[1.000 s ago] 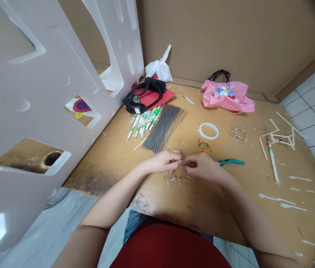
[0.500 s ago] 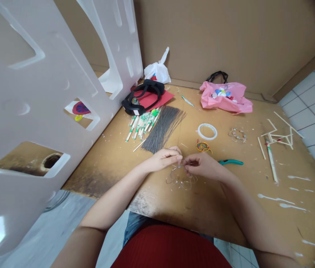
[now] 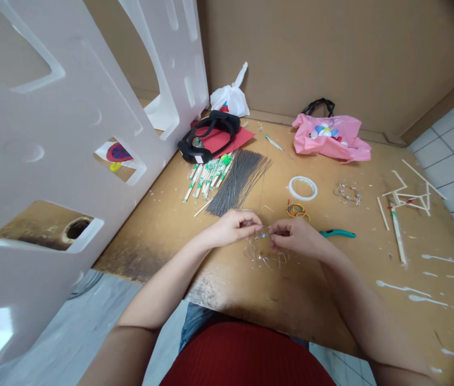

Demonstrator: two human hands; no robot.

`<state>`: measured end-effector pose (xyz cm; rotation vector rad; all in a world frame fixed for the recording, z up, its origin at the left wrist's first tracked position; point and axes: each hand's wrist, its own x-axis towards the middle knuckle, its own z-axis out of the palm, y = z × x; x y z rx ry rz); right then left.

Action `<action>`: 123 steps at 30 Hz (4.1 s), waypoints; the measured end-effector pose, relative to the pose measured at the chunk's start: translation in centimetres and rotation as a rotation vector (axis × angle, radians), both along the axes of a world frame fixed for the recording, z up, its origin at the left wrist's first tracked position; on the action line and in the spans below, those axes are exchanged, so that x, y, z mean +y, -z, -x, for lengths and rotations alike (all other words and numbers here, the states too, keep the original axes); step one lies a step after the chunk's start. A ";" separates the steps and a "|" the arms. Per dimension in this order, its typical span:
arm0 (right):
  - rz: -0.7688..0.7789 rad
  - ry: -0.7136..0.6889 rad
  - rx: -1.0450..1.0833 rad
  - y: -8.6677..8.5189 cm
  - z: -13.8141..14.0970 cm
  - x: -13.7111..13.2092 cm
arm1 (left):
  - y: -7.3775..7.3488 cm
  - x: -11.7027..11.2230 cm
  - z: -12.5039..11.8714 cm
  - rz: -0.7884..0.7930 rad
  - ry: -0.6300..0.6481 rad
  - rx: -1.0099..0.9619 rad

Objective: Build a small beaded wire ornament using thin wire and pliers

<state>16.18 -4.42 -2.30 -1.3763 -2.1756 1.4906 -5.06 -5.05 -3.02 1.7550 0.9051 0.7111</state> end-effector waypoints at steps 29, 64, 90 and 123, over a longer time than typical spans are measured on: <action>0.102 0.112 0.087 -0.2 0.0 -0.1 | 0.7 0.1 -0.4 0.114 -0.115 -0.134; 0.099 0.167 0.297 -0.9 0.5 -0.3 | 2.0 0.3 -1.9 0.879 -0.086 -0.919; 0.082 0.136 0.283 -0.8 0.7 -0.4 | 1.6 0.2 -1.9 0.731 -0.142 -0.895; -0.880 -0.106 -0.810 2.2 -13.0 -2.8 | 1.2 0.3 -1.8 0.787 -0.194 -0.861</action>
